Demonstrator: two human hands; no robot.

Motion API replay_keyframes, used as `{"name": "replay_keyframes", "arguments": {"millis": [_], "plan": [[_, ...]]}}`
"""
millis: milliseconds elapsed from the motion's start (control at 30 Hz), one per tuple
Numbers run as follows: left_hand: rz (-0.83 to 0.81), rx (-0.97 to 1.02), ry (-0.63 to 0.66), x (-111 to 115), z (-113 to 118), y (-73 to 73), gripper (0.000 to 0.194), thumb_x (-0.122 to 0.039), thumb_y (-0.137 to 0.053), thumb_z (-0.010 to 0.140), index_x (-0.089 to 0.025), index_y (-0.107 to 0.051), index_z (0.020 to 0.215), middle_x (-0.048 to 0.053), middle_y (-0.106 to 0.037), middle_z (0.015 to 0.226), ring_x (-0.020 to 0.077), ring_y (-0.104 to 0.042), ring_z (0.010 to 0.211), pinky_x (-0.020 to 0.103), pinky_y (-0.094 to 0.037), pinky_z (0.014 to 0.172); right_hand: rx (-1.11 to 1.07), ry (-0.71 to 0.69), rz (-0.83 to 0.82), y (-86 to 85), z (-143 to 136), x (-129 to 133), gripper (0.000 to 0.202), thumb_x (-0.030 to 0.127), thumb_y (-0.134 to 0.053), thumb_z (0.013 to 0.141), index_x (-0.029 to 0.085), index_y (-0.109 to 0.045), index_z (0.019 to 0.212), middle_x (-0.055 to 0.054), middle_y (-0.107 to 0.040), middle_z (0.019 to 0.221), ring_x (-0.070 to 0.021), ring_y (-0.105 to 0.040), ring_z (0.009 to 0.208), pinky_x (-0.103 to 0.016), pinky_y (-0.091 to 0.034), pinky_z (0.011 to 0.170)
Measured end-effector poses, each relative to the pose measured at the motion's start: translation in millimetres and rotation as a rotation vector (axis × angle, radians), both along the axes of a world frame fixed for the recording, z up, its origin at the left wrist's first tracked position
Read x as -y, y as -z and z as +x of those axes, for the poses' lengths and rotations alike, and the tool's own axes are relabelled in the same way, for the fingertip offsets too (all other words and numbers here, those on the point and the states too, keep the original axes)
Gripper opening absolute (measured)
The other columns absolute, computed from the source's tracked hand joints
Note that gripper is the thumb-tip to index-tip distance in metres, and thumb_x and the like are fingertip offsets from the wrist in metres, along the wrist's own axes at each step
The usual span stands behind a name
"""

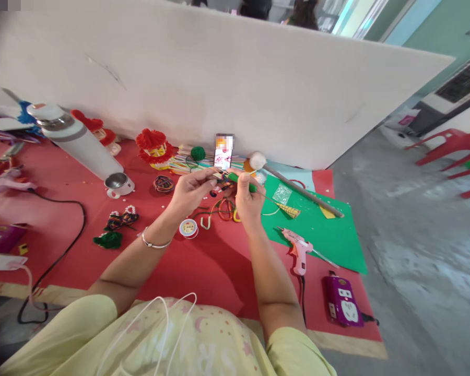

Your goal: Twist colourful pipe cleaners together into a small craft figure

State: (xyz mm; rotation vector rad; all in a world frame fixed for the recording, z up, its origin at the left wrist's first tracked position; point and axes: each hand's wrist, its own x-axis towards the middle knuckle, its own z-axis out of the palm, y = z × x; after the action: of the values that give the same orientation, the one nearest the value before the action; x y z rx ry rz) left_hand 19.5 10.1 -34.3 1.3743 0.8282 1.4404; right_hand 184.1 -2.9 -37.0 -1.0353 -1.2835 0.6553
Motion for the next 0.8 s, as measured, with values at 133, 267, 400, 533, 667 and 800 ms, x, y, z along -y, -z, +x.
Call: {"name": "replay_keyframes", "arguments": {"millis": [133, 267, 400, 533, 667, 800], "plan": [[-0.05, 0.096, 0.066, -1.2, 2.6, 1.3, 0.035, -0.025, -0.081, 0.078, -0.017, -0.085, 0.111, 0.002, -0.079, 0.087, 0.0158, -0.072, 0.079, 0.03, -0.061, 0.078, -0.139, 0.026, -0.057, -4.2, -5.1, -0.5, 0.048, 0.067, -0.062, 0.099, 0.026, -0.086, 0.103, -0.001, -0.081, 0.076, -0.018, -0.076, 0.067, -0.031, -0.062, 0.06], [-0.097, 0.125, 0.126, 0.4, 0.9, -3.3, 0.032, -0.018, -0.077, 0.076, -0.017, -0.083, 0.107, 0.003, -0.078, 0.093, 0.0127, -0.068, 0.074, 0.027, -0.06, 0.07, -0.256, -0.058, -0.105, -7.0, -5.8, -3.1, 0.039, 0.061, -0.083, 0.085, 0.027, -0.085, 0.103, 0.004, -0.076, 0.066, -0.0137, -0.068, 0.05, -0.028, -0.059, 0.048], [-0.201, 0.18, 0.17, 2.5, -2.8, -10.6, 0.045, -0.014, -0.071, 0.074, -0.018, -0.08, 0.118, 0.002, -0.074, 0.091, 0.0086, -0.06, 0.059, 0.022, -0.05, 0.05, -0.306, -0.136, -0.178, -7.4, -4.9, -2.7, 0.038, 0.057, -0.09, 0.078, 0.028, -0.084, 0.101, 0.005, -0.079, 0.071, -0.0111, -0.068, 0.049, -0.025, -0.061, 0.046], [-0.233, 0.272, 0.229, 4.2, -3.9, -13.9, 0.047, -0.021, -0.084, 0.076, -0.02, -0.08, 0.122, 0.0, -0.07, 0.088, 0.0061, -0.053, 0.054, 0.021, -0.042, 0.044, -0.336, -0.161, -0.174, -8.8, -5.6, 0.3, 0.042, 0.061, -0.09, 0.076, 0.028, -0.085, 0.1, 0.005, -0.078, 0.069, -0.012, -0.069, 0.048, -0.027, -0.062, 0.047], [-0.161, 0.29, 0.207, 2.8, -4.0, -12.0, 0.055, -0.026, -0.096, 0.071, -0.022, -0.081, 0.123, -0.001, -0.07, 0.083, 0.0059, -0.052, 0.057, 0.021, -0.043, 0.048, -0.359, -0.16, -0.146, -10.3, -7.3, 1.8, 0.045, 0.067, -0.081, 0.084, 0.026, -0.085, 0.102, 0.005, -0.075, 0.062, -0.0118, -0.067, 0.046, -0.028, -0.062, 0.047], [-0.077, 0.195, 0.071, 0.4, -4.2, -6.3, 0.061, -0.025, -0.092, 0.072, -0.024, -0.08, 0.131, -0.001, -0.073, 0.08, 0.0092, -0.061, 0.066, 0.023, -0.051, 0.06, -0.307, -0.16, -0.111, -9.8, -8.1, 3.7, 0.041, 0.065, -0.078, 0.089, 0.028, -0.085, 0.105, 0.004, -0.076, 0.063, -0.0135, -0.07, 0.049, -0.029, -0.063, 0.049]]}}
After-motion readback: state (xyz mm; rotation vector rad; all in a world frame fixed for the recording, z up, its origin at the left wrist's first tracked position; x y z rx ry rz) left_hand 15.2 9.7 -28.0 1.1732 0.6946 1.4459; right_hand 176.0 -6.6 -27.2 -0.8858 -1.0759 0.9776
